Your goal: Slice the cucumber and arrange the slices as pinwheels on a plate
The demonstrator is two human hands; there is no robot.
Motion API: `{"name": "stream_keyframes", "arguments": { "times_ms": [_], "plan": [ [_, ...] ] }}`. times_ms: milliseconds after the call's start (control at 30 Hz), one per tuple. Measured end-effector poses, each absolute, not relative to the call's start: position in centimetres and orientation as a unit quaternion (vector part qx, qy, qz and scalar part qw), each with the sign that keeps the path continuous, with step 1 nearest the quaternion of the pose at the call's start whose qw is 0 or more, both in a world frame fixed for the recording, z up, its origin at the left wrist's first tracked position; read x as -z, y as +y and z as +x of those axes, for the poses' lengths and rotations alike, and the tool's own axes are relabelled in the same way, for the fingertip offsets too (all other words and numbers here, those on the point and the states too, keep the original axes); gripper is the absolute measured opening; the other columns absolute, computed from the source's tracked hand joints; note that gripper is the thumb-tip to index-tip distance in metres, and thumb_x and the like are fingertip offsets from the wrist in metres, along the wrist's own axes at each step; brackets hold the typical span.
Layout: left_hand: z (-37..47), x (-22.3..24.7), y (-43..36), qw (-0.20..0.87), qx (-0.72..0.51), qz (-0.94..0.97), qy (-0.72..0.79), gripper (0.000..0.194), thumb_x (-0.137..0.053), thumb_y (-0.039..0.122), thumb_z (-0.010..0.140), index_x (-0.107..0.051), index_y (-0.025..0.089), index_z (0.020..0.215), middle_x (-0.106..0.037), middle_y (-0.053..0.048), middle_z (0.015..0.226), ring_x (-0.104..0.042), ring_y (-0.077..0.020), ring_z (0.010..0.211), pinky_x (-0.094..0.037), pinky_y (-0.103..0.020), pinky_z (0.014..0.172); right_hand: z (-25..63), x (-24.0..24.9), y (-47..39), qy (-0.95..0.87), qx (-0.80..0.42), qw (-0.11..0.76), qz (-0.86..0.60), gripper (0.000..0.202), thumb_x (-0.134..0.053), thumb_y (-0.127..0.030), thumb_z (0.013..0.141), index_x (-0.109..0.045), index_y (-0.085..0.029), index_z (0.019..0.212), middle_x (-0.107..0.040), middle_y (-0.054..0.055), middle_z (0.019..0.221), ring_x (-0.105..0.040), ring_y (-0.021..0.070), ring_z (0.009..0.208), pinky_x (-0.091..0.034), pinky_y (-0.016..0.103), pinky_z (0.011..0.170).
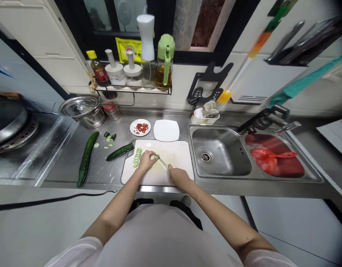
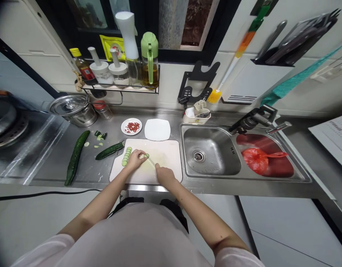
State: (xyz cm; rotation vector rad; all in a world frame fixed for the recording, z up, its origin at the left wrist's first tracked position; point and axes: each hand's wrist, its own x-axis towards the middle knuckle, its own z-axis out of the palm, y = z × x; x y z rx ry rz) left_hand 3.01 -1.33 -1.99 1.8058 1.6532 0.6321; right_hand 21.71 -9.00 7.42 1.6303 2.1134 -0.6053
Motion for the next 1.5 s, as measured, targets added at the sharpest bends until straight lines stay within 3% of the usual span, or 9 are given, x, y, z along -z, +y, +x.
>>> {"name": "stream_keyframes", "arguments": {
  "times_ms": [567, 1067, 1333, 1500],
  "plan": [
    [3.0, 1.3, -1.6, 0.315, -0.231, 0.679, 0.621, 0.019, -0.071, 0.029, 0.075, -0.071, 0.021, 0.093, -0.060, -0.003, 0.088, -0.057, -0.0167, 0.081, -0.045, -0.029, 0.075, 23.2, -6.9, -10.5, 0.752, 0.229, 0.200, 0.585, 0.038, -0.037, -0.009, 0.090, -0.041, -0.015, 0.127, -0.070, 0.018, 0.103, -0.068, 0.0253, 0.098, -0.048, 0.033, 0.077],
    [3.1, 1.1, -1.5, 0.304, -0.229, 0.682, 0.624, 0.017, -0.070, 0.027, 0.075, -0.070, 0.020, 0.090, -0.058, -0.002, 0.083, -0.055, -0.0154, 0.076, -0.044, -0.027, 0.072, 24.0, -7.3, -11.0, 0.742, 0.247, 0.209, 0.587, 0.039, -0.039, -0.010, 0.088, -0.042, -0.014, 0.127, -0.069, 0.017, 0.105, -0.066, 0.0272, 0.100, -0.044, 0.033, 0.077],
    [3.3, 2.3, -1.6, 0.282, -0.228, 0.685, 0.632, 0.021, -0.069, 0.034, 0.074, -0.068, 0.021, 0.091, -0.058, -0.003, 0.084, -0.057, -0.0187, 0.083, -0.044, -0.030, 0.077, 25.0, -7.7, -11.6, 0.732, 0.269, 0.166, 0.604, 0.034, -0.037, -0.018, 0.091, -0.044, -0.017, 0.124, -0.069, 0.014, 0.104, -0.065, 0.0250, 0.097, -0.040, 0.030, 0.074],
    [3.9, 2.0, -1.7, 0.275, -0.229, 0.682, 0.637, 0.020, -0.069, 0.031, 0.074, -0.066, 0.020, 0.091, -0.059, -0.004, 0.088, -0.058, -0.0183, 0.085, -0.044, -0.030, 0.080, 26.2, -7.0, -11.2, 0.687, 0.310, 0.094, 0.651, 0.031, -0.035, -0.020, 0.092, -0.042, -0.017, 0.122, -0.069, 0.011, 0.100, -0.065, 0.0215, 0.090, -0.036, 0.026, 0.069]
  ]
}}
